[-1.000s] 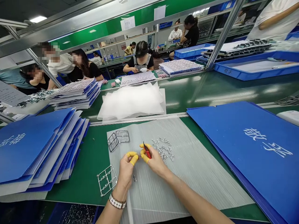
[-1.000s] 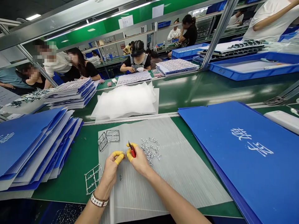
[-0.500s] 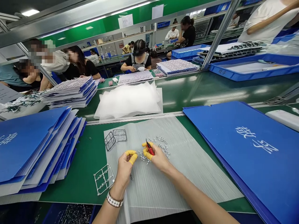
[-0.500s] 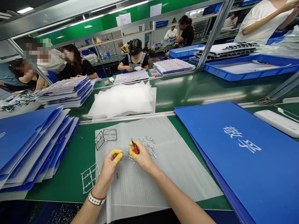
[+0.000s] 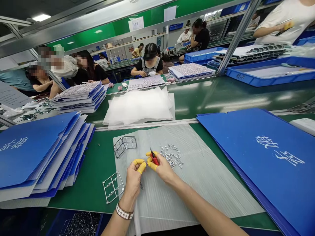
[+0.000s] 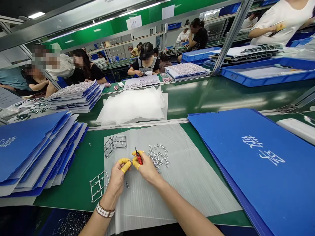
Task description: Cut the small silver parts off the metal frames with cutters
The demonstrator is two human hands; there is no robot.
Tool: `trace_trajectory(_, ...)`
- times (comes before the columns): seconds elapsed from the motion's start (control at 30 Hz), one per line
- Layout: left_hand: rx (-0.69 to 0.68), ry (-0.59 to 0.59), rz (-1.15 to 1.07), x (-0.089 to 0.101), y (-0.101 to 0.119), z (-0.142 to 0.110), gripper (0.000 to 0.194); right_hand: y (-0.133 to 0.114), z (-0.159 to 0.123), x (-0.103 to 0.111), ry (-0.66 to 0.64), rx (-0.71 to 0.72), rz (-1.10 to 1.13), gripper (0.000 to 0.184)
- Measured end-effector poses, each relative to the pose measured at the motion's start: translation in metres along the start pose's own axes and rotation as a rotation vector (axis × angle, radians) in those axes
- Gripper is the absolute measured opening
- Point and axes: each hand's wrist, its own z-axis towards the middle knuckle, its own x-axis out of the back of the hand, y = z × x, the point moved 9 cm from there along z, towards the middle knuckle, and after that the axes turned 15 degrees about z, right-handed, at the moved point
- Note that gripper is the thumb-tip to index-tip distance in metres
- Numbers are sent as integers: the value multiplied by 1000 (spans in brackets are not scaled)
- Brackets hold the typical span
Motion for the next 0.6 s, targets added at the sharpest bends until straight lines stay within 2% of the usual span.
trace_trajectory(0.2,2,7,-13,-1,-2,1,28,0,1,-1,-2,29,-50,32)
trace_trajectory(0.3,-13,4,3,-2,0,2,27,-5,1,3,19,67,-172,30)
trace_trajectory(0.4,-36,5,34,-1,2,3,26,-15,-2,8,6,101,-501,28)
trace_trajectory(0.5,-63,11,80,0,4,5,25,-29,-8,8,-89,165,-889,28)
trace_trajectory(0.6,-92,20,141,0,4,9,23,-39,-13,11,-147,196,-1138,27)
